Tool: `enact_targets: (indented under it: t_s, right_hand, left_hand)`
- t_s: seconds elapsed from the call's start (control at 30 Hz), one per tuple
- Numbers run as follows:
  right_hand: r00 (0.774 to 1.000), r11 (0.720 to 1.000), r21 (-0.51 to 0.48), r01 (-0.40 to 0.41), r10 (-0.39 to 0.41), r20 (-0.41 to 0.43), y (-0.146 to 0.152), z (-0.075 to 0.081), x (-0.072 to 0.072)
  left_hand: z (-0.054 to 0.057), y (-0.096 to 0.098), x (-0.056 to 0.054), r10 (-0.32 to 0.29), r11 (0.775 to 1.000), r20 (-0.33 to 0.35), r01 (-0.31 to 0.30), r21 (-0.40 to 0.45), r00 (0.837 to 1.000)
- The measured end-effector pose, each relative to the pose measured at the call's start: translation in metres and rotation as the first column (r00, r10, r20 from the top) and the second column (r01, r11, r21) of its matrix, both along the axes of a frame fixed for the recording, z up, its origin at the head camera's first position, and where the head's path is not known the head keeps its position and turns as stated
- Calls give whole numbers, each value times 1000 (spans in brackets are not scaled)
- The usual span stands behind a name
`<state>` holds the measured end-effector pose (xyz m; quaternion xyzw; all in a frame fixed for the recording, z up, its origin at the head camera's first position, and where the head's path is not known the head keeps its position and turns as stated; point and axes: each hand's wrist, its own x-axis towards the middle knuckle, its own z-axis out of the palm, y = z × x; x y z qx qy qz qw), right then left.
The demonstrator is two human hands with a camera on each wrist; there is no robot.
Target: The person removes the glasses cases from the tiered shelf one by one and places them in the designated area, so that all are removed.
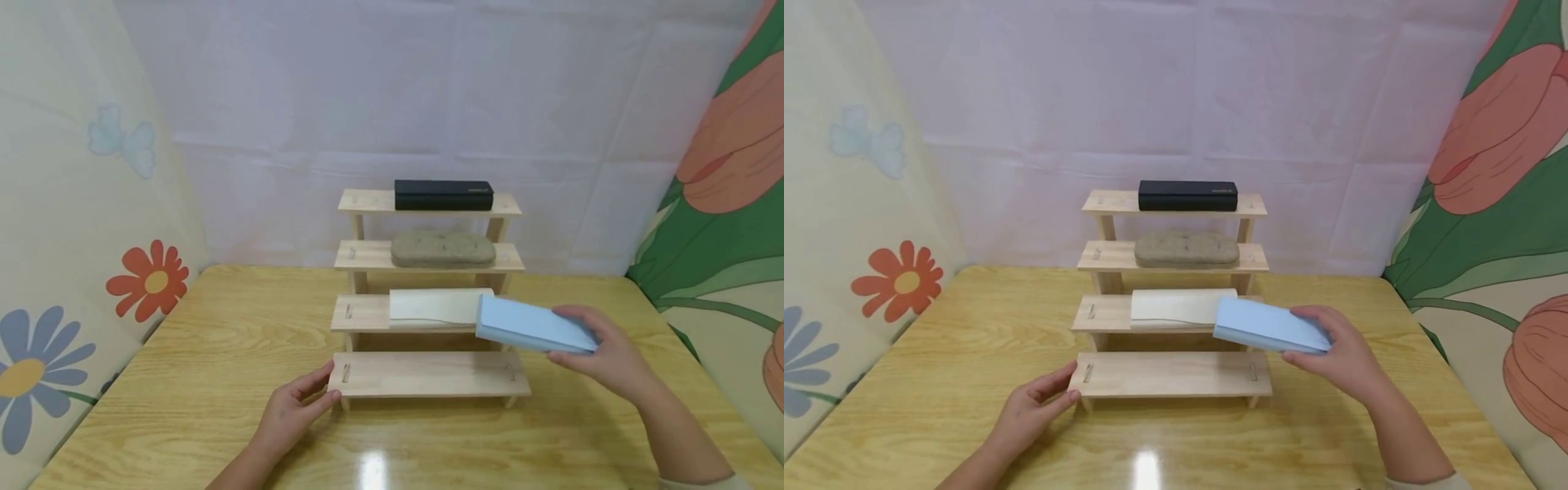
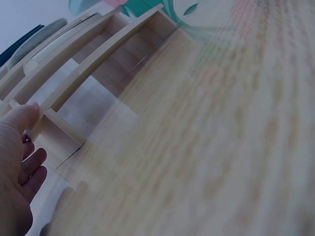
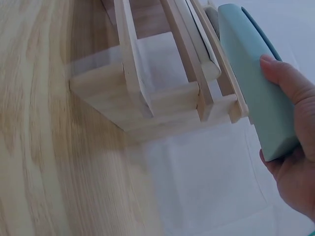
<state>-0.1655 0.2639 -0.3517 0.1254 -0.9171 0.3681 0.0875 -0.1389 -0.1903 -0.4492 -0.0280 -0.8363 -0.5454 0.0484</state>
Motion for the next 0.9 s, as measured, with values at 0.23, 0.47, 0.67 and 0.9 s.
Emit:
enact_targets:
  t_s: [0.23, 0.47, 0.67, 0.9]
  right_hand:
    - [998, 998, 16, 56, -56, -9, 15, 0, -1]
    - [993, 993, 11, 118, -118, 4, 30, -2, -4]
    - [985, 985, 25, 170, -170, 10, 42, -5, -5]
    - [978, 977, 53, 207, -207, 2, 54, -11, -8]
  left_hand:
    - [1, 0, 0, -7, 1000, -8, 7, 1, 1000]
    - [2, 0, 0, -12, 1000, -13, 12, 26, 1000]
    - [0, 0, 1, -11, 999, -10, 11, 38, 1000]
    - [-1, -1, 2, -15, 1000, 2, 15, 26, 1000]
